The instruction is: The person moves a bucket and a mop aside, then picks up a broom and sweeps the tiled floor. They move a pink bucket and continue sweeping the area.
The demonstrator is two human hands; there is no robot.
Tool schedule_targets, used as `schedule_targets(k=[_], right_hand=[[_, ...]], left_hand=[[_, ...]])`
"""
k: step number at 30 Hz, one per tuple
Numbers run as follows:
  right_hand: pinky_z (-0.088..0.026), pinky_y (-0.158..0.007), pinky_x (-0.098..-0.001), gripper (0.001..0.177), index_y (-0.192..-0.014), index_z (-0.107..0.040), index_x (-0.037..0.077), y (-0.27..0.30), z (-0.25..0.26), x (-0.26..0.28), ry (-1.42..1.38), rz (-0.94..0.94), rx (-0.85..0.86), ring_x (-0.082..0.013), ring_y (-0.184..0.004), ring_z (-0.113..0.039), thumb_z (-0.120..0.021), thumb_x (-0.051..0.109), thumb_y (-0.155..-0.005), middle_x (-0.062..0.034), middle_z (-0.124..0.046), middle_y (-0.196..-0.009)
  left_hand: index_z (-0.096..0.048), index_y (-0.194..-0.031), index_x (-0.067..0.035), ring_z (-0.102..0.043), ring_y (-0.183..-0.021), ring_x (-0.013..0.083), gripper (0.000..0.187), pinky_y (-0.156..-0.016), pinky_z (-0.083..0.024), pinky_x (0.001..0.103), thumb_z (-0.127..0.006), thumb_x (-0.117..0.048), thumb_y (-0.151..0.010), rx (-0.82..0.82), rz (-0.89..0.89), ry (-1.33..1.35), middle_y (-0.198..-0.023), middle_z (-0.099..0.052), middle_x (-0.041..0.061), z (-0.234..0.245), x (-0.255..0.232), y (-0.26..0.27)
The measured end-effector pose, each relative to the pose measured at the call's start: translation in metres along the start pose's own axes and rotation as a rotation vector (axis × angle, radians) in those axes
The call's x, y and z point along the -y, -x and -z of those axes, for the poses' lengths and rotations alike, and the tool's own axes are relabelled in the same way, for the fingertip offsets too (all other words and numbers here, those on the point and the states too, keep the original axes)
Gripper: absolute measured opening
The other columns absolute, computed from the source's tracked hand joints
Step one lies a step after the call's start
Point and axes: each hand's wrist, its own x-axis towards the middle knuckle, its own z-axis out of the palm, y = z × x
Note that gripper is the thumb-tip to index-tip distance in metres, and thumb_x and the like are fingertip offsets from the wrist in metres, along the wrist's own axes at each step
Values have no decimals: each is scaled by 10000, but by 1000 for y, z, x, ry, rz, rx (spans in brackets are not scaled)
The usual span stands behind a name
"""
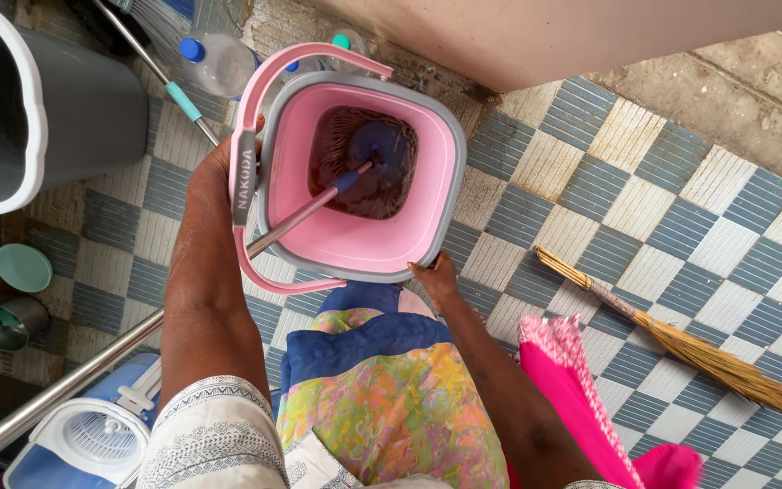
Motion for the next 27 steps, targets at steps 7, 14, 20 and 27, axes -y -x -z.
schedule_targets(k=[7, 14, 20, 27], right_hand=[[-596, -705, -308, 473, -1237, -523, -35, 3, -15, 13, -4, 24, 52, -190, -876, -691, -785, 3, -844, -131, -699, -1050], [-613, -715, -297, 497, -1264, -510, -11, 13, -22, 38, 60, -85, 50, -149, -883, -701, -783, 39, -851, -109, -694, -1077], [-558, -646, -306, 579, -1323, -505, -80, 0, -11, 4, -127, 45, 97, -188, -778, -646, -821, -3, -844, -154, -677, -965], [-510, -621, -256, 804, -1506, -322, -22, -4, 33, -12, -157, -10, 36, -121, -720, -606, -791, 61, -858, -92, -696, -913]], left_hand=[[-709, -739, -62, -456, -410, 167, 680, -360, -365, 335, -814, -733, -714, -46, 11, -15, -581, -587, 74, 12, -2, -7], [-728, -861, -43, -532, -628, 252, 712, -561, -416, 442, -783, -749, -783, -104, -25, -106, -738, -642, 129, 27, 4, -26], [-585, -1325, 41, -626, -1214, 337, 848, -1087, -421, 491, -393, -687, -937, 38, -1, -90, -1240, -683, 230, 51, -31, -11], [-535, -1404, -19, -535, -1310, 419, 816, -1139, -373, 560, -385, -670, -935, -332, -240, -259, -1365, -615, 270, 23, -72, 26]])
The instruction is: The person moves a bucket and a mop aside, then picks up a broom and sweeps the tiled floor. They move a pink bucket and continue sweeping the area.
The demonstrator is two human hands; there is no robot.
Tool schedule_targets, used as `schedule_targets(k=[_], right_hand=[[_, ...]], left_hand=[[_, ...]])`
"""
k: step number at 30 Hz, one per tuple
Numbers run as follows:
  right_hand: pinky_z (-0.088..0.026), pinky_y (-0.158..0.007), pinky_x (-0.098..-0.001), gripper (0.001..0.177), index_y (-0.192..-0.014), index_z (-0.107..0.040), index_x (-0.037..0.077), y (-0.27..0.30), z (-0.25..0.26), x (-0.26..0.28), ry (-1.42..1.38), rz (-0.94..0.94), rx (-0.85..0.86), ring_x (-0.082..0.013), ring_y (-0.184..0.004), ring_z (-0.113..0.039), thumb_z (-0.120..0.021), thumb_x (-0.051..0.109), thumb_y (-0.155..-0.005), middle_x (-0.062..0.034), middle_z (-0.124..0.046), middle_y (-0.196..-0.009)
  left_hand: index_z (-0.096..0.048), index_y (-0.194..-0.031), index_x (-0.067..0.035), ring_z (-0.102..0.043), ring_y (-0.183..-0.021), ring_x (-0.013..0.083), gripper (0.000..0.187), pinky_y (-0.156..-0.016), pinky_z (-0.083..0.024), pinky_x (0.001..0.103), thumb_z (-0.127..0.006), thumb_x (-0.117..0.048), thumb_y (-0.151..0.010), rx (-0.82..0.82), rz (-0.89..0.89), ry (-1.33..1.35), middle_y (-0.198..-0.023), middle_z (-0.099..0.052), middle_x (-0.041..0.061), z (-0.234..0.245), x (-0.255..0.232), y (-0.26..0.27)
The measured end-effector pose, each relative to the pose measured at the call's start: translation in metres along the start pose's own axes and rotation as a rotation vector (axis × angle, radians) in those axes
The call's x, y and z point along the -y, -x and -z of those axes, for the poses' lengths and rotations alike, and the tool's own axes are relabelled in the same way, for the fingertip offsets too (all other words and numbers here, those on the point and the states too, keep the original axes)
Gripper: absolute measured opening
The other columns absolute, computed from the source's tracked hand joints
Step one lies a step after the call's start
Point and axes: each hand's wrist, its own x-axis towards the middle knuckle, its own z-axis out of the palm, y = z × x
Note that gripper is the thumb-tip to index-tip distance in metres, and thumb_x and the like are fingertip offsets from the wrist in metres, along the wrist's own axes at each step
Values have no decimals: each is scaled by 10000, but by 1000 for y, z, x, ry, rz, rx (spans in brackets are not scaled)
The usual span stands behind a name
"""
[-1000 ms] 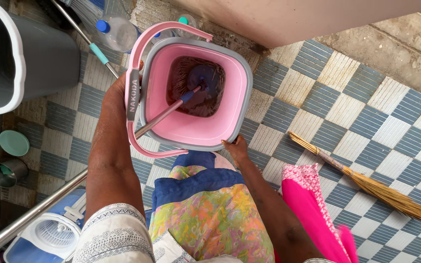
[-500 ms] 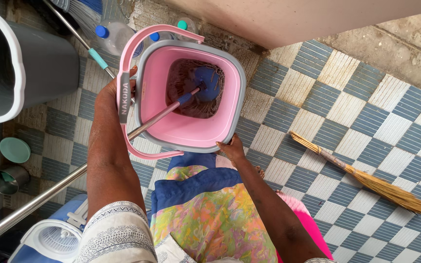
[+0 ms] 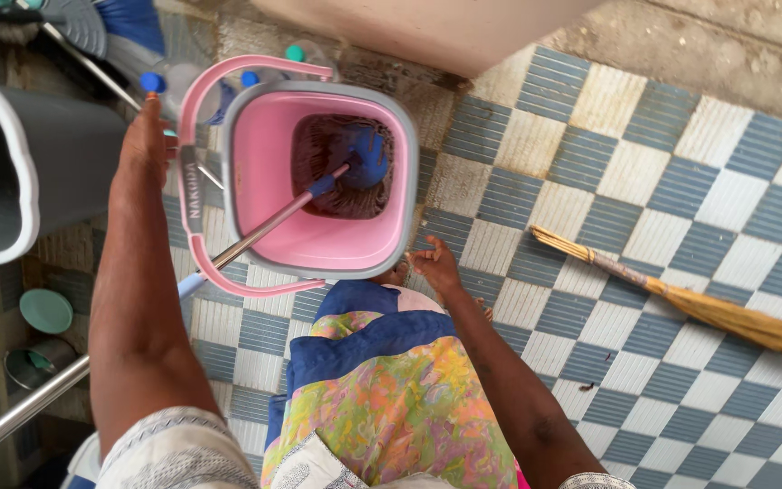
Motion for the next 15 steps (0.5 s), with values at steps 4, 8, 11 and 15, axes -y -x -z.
schedule_targets(k=[4, 8, 11, 15], right_hand=[[-456, -585, -253, 780, -1519, -342, -53, -7, 36, 2, -72, 61, -73, -123, -679, -538, -796, 95, -902, -96, -636, -859], [-506, -601, -242, 758, -1497, -347, -27, -16, 76, 17, -81, 55, -188, -95, -709, -599, -784, 136, -900, -68, -671, -895], [-490, -618, -261, 709, -1487, -396, -31, -21, 109, 32, -47, 113, -258, -133, -716, -568, -778, 145, -916, -83, -693, -922], [-573, -751, -257, 692, -1493, -397, -11, -12, 158, 46, -145, 111, -264, -126, -917, -667, -745, 191, -930, -73, -694, -1013]], left_hand=[[-395, -1517, 53, -358, -1449, 480, 888, -1240, -303, 563, -472, -674, -1013, -409, -485, -381, -1525, -434, 344, -50, -14, 49], [-233, -1646, 59, -81, -1551, 535, 872, -1293, -140, 637, -449, -607, -1126, -511, -759, -704, -1684, -190, 340, -123, -33, 128], [-167, -1677, 23, 0, -1588, 503, 865, -1316, -56, 642, -403, -605, -1131, -368, -790, -888, -1739, -84, 287, -179, -52, 188], [-94, -1670, 40, 71, -1592, 476, 917, -1302, 17, 616, -371, -611, -1087, -164, -856, -1090, -1739, 1, 271, -263, -50, 252]])
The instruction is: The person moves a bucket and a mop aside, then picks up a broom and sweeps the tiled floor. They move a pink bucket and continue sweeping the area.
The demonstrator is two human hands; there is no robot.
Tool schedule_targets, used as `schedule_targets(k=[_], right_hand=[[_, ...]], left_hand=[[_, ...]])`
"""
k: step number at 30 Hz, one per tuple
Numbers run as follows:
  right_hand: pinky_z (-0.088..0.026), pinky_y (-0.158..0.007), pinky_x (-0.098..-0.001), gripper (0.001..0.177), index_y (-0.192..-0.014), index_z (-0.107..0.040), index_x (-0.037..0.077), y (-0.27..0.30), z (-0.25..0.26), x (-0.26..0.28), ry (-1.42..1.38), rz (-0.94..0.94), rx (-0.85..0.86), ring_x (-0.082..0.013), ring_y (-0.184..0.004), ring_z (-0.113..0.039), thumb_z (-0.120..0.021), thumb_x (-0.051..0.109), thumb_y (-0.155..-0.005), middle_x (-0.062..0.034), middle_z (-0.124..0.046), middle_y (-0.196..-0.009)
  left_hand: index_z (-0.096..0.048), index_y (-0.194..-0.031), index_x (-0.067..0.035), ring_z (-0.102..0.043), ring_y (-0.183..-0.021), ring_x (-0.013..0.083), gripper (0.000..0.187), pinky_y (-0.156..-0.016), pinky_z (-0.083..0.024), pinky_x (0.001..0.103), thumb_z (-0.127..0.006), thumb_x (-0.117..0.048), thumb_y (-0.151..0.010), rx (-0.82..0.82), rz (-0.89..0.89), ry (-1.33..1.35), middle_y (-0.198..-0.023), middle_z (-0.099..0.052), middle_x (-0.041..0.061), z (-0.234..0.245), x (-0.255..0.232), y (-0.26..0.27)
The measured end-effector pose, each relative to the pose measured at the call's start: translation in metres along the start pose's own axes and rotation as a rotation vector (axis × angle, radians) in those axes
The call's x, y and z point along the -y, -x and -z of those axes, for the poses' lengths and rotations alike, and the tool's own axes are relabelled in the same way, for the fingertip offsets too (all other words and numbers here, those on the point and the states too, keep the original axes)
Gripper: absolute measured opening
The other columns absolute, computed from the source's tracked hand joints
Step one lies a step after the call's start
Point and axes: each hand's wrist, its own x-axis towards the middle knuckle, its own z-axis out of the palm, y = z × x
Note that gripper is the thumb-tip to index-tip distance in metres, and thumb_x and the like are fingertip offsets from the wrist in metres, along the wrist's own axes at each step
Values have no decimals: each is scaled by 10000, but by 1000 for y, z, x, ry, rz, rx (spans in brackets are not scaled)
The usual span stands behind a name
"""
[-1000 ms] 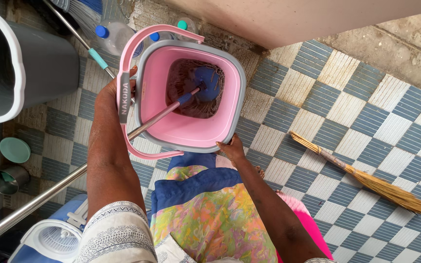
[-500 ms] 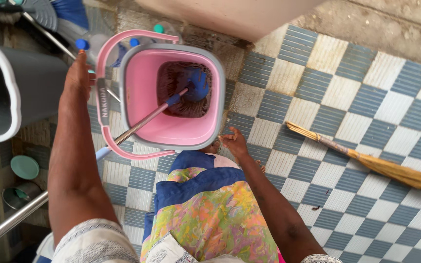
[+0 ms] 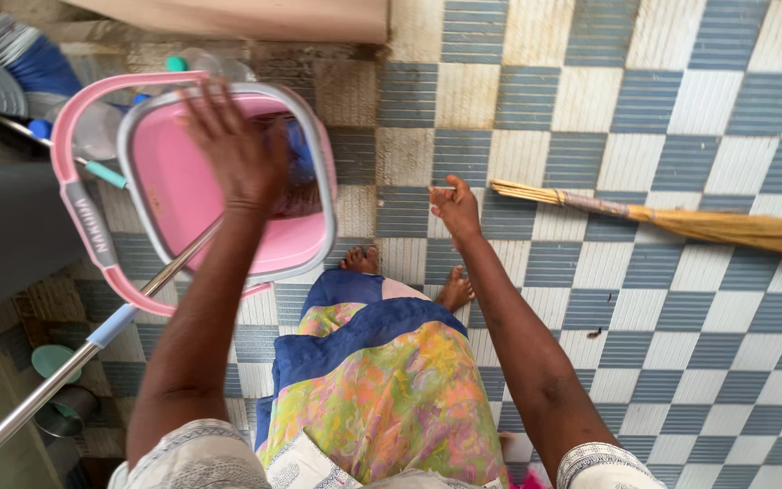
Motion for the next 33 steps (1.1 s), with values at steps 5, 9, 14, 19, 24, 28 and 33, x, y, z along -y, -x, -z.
schedule_targets(k=[5, 9, 14, 19, 24, 28, 33], right_hand=[[-596, -787, -304, 697, -1489, -391, -12, -2, 59, -8, -91, -48, -72, -172, -973, -676, -751, 199, -931, -126, -651, -1129], [-613, -801, -334, 672, -1486, -396, -3, -8, 116, -54, -144, -151, -154, -182, -956, -678, -732, 215, -947, -128, -649, -1159], [-620, -799, -382, 647, -1482, -421, 5, -20, 189, -133, -334, -231, -230, -214, -913, -691, -710, 166, -926, -143, -657, -1098], [-620, -866, -429, 544, -1419, -465, -21, -32, 247, -174, -564, -295, -268, -269, -938, -675, -699, 213, -988, -144, -621, -1050], [-604, -903, -452, 529, -1428, -438, 7, -56, 284, -192, -693, -330, -307, -300, -996, -669, -638, 255, -1006, -164, -615, -1091], [-597, -924, -460, 574, -1475, -410, -1, -84, 303, -210, -770, -321, -344, -316, -1021, -660, -643, 248, -1013, -180, -613, -1104], [-585, -969, -490, 591, -1482, -402, 1, -119, 314, -231, -870, -308, -354, -352, -1052, -666, -650, 236, -1000, -202, -616, -1107]], left_hand=[[-55, -1648, 7, 74, -1566, 455, 908, -1274, 3, 624, -432, -579, -1066, 106, -204, 38, -1701, 25, 300, -79, -100, 26], [-102, -1637, -9, 60, -1561, 457, 886, -1268, -32, 619, -475, -544, -1038, 212, -293, 31, -1694, -20, 297, -149, -168, 44], [-167, -1607, -24, -5, -1540, 474, 851, -1237, -82, 606, -495, -539, -1013, 414, -388, -86, -1679, -95, 251, -218, -249, 63], [-226, -1598, -62, -78, -1538, 439, 862, -1237, -149, 580, -584, -516, -959, 524, -437, -65, -1671, -155, 197, -283, -316, 90], [-271, -1593, -76, -133, -1543, 444, 850, -1233, -198, 583, -678, -416, -930, 628, -484, -9, -1669, -202, 189, -342, -364, 102], [-307, -1578, -102, -151, -1553, 430, 840, -1242, -216, 567, -721, -348, -889, 676, -515, -44, -1676, -222, 164, -395, -388, 102], [-286, -1588, -109, -165, -1540, 428, 868, -1232, -223, 560, -724, -253, -852, 690, -553, -61, -1672, -219, 169, -452, -406, 91]])
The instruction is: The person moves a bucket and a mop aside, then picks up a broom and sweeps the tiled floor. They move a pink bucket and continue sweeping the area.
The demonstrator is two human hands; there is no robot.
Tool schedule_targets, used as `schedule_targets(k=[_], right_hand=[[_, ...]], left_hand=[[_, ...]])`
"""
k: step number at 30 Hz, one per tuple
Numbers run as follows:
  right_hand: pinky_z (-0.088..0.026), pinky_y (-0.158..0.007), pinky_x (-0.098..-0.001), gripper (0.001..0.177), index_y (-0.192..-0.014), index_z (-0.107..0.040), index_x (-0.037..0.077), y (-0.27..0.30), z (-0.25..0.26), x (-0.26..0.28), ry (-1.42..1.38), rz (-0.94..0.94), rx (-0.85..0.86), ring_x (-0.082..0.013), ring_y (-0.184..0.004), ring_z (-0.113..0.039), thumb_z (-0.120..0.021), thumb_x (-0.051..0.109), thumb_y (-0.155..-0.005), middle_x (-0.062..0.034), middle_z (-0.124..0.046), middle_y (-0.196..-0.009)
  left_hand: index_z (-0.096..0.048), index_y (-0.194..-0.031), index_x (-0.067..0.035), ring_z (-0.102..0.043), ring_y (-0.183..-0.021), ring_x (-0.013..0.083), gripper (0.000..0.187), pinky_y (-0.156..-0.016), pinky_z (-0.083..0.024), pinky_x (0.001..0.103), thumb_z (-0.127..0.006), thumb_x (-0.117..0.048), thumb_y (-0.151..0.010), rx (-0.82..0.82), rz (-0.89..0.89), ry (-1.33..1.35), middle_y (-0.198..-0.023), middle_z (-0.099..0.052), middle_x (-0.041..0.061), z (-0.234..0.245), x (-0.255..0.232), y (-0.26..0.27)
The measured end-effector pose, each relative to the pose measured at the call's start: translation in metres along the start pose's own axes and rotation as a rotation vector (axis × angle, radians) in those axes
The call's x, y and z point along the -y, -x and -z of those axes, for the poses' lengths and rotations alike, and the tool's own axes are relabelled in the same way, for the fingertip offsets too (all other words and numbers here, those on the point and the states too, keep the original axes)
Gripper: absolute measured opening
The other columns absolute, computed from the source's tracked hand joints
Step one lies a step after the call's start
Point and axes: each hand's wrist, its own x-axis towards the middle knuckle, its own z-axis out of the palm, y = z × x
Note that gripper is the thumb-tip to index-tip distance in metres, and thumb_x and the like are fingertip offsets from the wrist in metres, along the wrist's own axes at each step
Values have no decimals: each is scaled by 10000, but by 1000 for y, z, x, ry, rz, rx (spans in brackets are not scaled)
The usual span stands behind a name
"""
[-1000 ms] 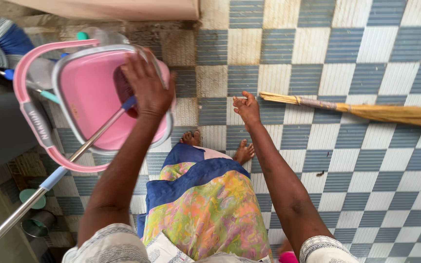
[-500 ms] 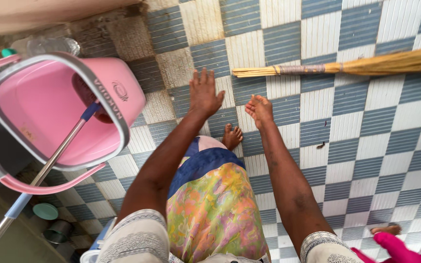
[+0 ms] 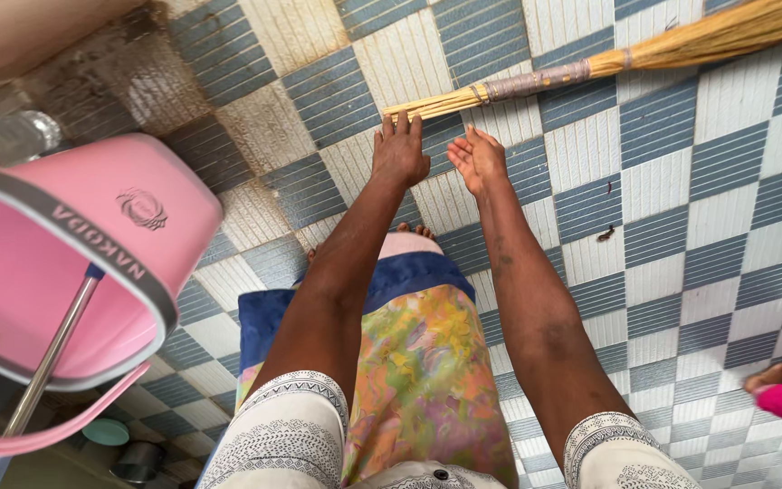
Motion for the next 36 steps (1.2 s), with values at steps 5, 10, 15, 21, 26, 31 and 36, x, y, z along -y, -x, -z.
schedule_targets(k=[5, 10, 15, 21, 26, 31, 36], right_hand=[[-541, -1026, -531, 665, -1511, -309, 20, -44, 0, -9, -102, 2, 8, -383, -1131, -633, -660, 205, -978, -251, -586, -1232], [-477, -1102, -559, 704, -1525, -258, 17, -84, 1, -19, -159, -2, 62, -427, -1294, -539, -658, 190, -973, -286, -496, -1394], [-364, -1195, -582, 610, -1465, -354, -29, -104, 2, -25, -266, -36, 160, -442, -1405, -438, -661, 195, -987, -279, -436, -1458], [-354, -1191, -544, 490, -1337, -518, -6, -89, -6, -21, -310, -73, 211, -359, -1316, -499, -695, 247, -957, -218, -511, -1363], [-479, -1070, -503, 427, -1265, -583, 44, -36, -16, -8, -262, -37, 139, -295, -1195, -589, -721, 270, -930, -149, -600, -1271], [-574, -852, -424, 326, -1140, -613, 104, 9, -16, 1, -360, 65, 131, -235, -949, -646, -788, 271, -922, -78, -647, -1033], [-603, -711, -384, 273, -1024, -618, 108, 66, -4, 24, -533, 76, -22, -237, -735, -674, -804, 253, -886, -84, -662, -815]], left_hand=[[-271, -1592, -122, -192, -1545, 398, 906, -1230, -247, 562, -744, -292, -838, 31, -15, -37, -1668, -242, 152, -17, 6, -45], [-245, -1593, -151, -212, -1540, 349, 942, -1219, -249, 589, -755, -312, -818, 70, -5, -59, -1643, -288, 111, -36, 23, -88], [-259, -1597, -155, -284, -1512, 339, 958, -1205, -255, 619, -763, -282, -792, 88, -22, -78, -1585, -364, 115, -50, 33, -109], [-336, -1549, -161, -438, -1351, 366, 960, -1150, -315, 634, -801, -248, -714, 82, -21, -89, -1441, -452, 114, -37, 19, -96], [-480, -1445, -196, -501, -1309, 382, 727, -1071, -462, 550, -773, -225, -780, 87, -69, -172, -1368, -511, 155, -25, -3, -76], [-491, -1369, -126, -569, -1214, 403, 744, -967, -548, 501, -838, -201, -715, 96, -126, -119, -1282, -564, 201, -15, -37, -45], [-490, -1323, -52, -698, -1040, 345, 812, -884, -606, 463, -891, -226, -639, 194, -196, 81, -1155, -695, 207, 3, -83, 8]])
